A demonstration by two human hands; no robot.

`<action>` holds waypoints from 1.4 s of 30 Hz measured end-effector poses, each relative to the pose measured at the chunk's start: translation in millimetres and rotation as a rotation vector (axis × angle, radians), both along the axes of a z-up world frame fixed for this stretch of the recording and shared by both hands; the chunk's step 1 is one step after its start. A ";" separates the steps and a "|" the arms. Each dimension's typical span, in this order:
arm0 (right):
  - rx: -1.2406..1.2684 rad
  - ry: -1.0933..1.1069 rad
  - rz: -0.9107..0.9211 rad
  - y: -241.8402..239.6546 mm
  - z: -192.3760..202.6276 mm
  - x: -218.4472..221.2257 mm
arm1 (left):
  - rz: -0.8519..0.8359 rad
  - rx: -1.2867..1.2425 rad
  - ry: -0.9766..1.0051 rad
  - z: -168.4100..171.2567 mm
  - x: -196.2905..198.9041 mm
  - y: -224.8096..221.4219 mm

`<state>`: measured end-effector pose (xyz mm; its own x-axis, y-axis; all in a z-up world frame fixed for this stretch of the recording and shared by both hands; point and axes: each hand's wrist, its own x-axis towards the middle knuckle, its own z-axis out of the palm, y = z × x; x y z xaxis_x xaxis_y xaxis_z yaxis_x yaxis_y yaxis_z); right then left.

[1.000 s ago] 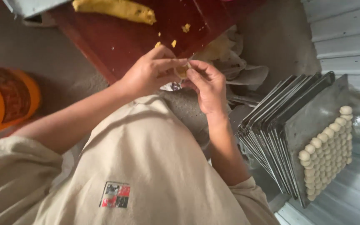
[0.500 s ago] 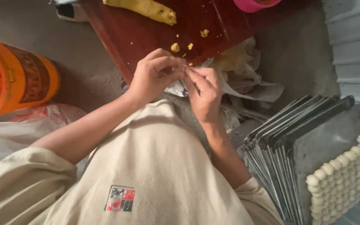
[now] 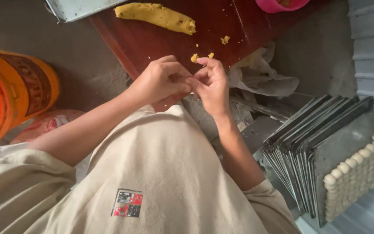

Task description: Rolling small portions of dough into spheres and placing them on a baking tray.

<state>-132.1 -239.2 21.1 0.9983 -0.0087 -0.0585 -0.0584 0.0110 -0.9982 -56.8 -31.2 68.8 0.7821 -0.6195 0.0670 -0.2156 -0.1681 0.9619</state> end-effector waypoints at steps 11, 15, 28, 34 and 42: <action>0.355 0.086 -0.174 26.6 1.4 -6.4 | 0.024 -0.377 0.721 -35.5 23.5 0.4; 0.394 0.048 -0.228 23.1 3.4 -8.6 | 0.072 -0.385 0.741 -44.0 10.7 -9.2; 0.823 0.403 -0.168 -30.1 27.9 -58.4 | -0.018 -0.274 -0.014 -23.8 -50.0 -52.9; 0.190 -0.080 -0.104 -32.1 33.7 -81.6 | 0.214 -0.576 0.736 -36.2 -89.7 -66.0; -0.655 -0.491 -0.086 -28.0 37.6 -73.5 | 0.339 -0.489 0.661 -14.5 -95.9 -73.4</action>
